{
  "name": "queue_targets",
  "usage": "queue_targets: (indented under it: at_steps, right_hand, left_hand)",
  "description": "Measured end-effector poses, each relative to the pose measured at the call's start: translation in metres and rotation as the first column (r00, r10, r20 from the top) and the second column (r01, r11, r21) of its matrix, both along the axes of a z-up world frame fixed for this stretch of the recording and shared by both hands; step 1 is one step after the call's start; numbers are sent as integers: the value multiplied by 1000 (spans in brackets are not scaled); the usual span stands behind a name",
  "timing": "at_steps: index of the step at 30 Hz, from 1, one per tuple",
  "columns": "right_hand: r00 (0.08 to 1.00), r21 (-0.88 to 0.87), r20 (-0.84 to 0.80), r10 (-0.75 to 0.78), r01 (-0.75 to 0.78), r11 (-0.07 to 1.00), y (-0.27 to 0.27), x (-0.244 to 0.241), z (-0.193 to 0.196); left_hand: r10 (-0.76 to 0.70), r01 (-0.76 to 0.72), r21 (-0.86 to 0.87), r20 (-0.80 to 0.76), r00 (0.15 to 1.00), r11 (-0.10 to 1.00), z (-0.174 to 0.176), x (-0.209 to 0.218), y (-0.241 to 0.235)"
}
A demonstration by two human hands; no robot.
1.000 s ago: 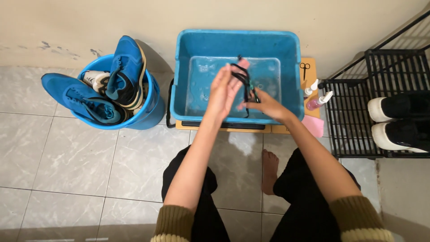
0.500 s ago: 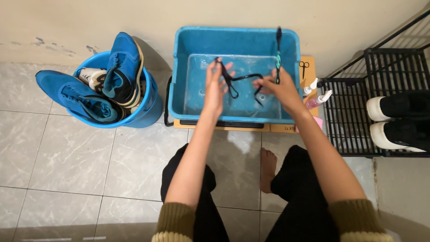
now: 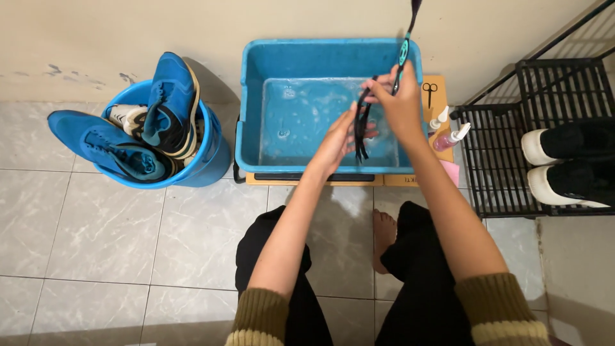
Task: The person scrubs a black shoelace with a brush in a blue tub of soapy water. They then apply a cleaning liquid from a spray bottle onto the lace and continue scrubbing. Finally, they rinse the lace in the water and wipe it with a pink cloth.
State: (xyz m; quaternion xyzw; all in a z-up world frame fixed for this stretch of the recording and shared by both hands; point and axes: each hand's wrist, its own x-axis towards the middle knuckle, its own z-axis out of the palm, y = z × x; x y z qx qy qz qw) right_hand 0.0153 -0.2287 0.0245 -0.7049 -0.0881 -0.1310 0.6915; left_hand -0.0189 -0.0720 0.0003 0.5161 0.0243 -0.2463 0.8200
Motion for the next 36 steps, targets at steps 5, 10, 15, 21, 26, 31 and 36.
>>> queue_targets:
  at_steps: [5,10,15,21,26,31,36]
  right_hand:
    - [993,-332,-109,-55,15,943,-9,-12,-19]
    - [977,-540,-207,-52,-70,839,-21,-26,-12]
    - [974,-928,-88,-210,-3,373,-34,-43,0]
    - [975,-979,-75,-209,-32,201,-68,-32,-64]
    - [955,-935,-178,-239,-89,343,-77,-48,-35]
    - [935,-876,-222,-276,-67,478,-114,-48,-13]
    - [933,-321,-327,-150,40,946,-153,-78,-5]
  left_hand:
    - [235,-239,-16,-125,964,971,-98,35,-6]
    - [461,-465,13,-163,872,885,-112,44,-5]
    - [553,-574,-159,-160,818,803,-105,40,-4]
    - [523,-539,-203,-133,842,817,-112,41,3]
    - [477,-503,-254,-160,864,826,-109,42,12]
    - [598,-639,-252,-225,769,727,-157,68,21]
    - [662,-737,-271,-325,676,619,-87,50,27]
